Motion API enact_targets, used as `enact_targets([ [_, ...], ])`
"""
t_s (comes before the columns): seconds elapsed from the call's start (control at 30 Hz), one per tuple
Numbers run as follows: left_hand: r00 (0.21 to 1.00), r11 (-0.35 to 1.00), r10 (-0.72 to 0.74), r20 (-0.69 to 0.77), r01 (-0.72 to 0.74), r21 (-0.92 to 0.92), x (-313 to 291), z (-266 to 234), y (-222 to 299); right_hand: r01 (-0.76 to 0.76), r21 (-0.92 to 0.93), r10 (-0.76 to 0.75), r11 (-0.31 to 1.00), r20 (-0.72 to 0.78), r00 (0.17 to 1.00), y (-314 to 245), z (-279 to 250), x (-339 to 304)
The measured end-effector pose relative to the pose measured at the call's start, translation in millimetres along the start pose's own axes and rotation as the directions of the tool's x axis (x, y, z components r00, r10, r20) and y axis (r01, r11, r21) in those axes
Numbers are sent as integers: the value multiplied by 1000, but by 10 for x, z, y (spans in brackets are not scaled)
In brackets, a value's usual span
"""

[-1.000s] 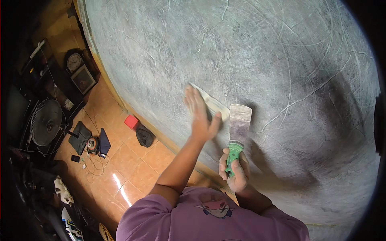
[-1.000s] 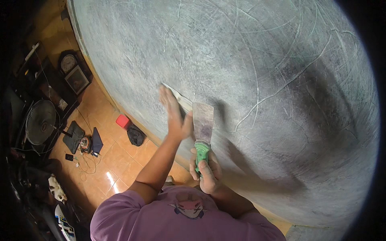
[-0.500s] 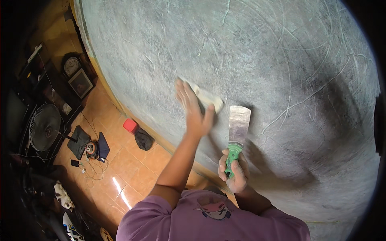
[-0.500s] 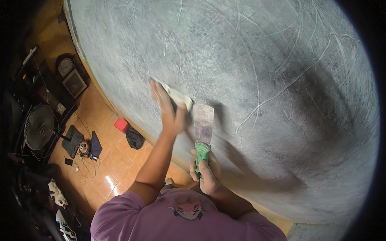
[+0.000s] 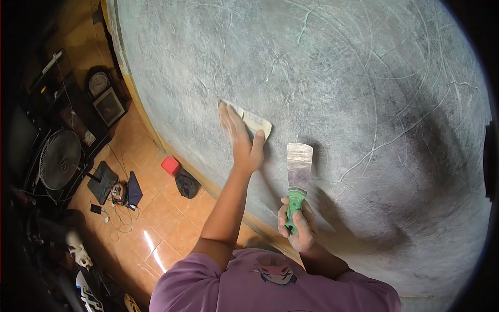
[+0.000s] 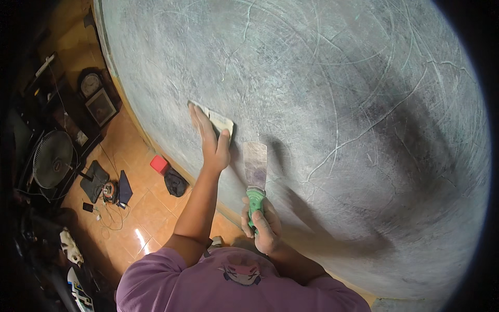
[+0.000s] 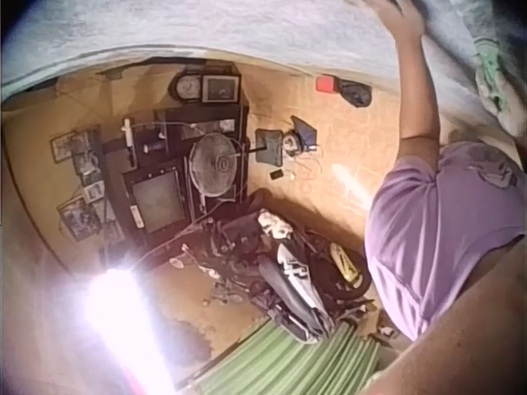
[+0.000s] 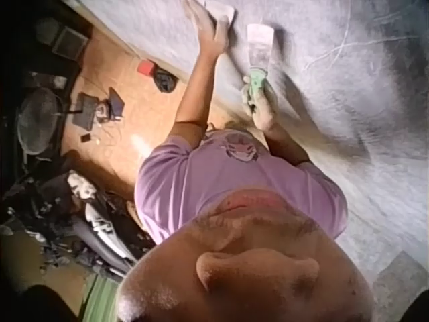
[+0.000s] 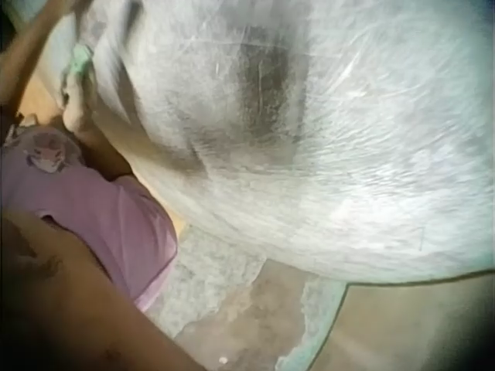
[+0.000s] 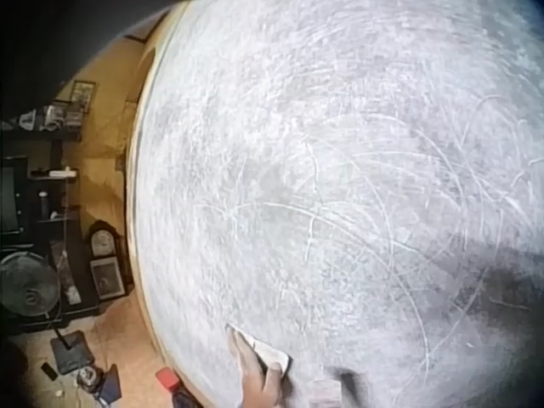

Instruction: The person is sanding a concrete wall using a sanding block and a putty knife to smooth the surface.

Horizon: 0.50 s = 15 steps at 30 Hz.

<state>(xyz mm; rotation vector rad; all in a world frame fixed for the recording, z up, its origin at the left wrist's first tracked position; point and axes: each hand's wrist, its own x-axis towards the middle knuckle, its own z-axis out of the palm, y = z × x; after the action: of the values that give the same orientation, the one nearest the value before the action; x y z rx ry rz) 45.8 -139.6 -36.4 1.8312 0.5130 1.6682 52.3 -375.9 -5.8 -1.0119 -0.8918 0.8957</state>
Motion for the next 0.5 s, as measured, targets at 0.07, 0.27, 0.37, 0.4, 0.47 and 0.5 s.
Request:
enact_targets([
  [0.07,999,998,48,18,-49,36,76,52,125,-11,3,11,1000,19,1000,-6,-32,24],
  [0.27,974,992,125,188,-129,8,-452,159,129,-33,21,32,999,43,999,9,-215,90],
  [0.37,997,996,79,24,-80,40,-168,125,21,-55,16,54,998,70,996,-19,-253,116],
  [0.4,997,996,73,23,-75,53,-57,126,64,-64,23,62,998,77,995,-33,-266,129],
  [0.47,991,990,130,11,-130,48,100,122,165,-41,-7,42,999,97,994,-49,-283,165],
  [0.5,989,986,146,38,-149,76,98,138,237,-47,1,47,999,106,993,-44,-304,189],
])
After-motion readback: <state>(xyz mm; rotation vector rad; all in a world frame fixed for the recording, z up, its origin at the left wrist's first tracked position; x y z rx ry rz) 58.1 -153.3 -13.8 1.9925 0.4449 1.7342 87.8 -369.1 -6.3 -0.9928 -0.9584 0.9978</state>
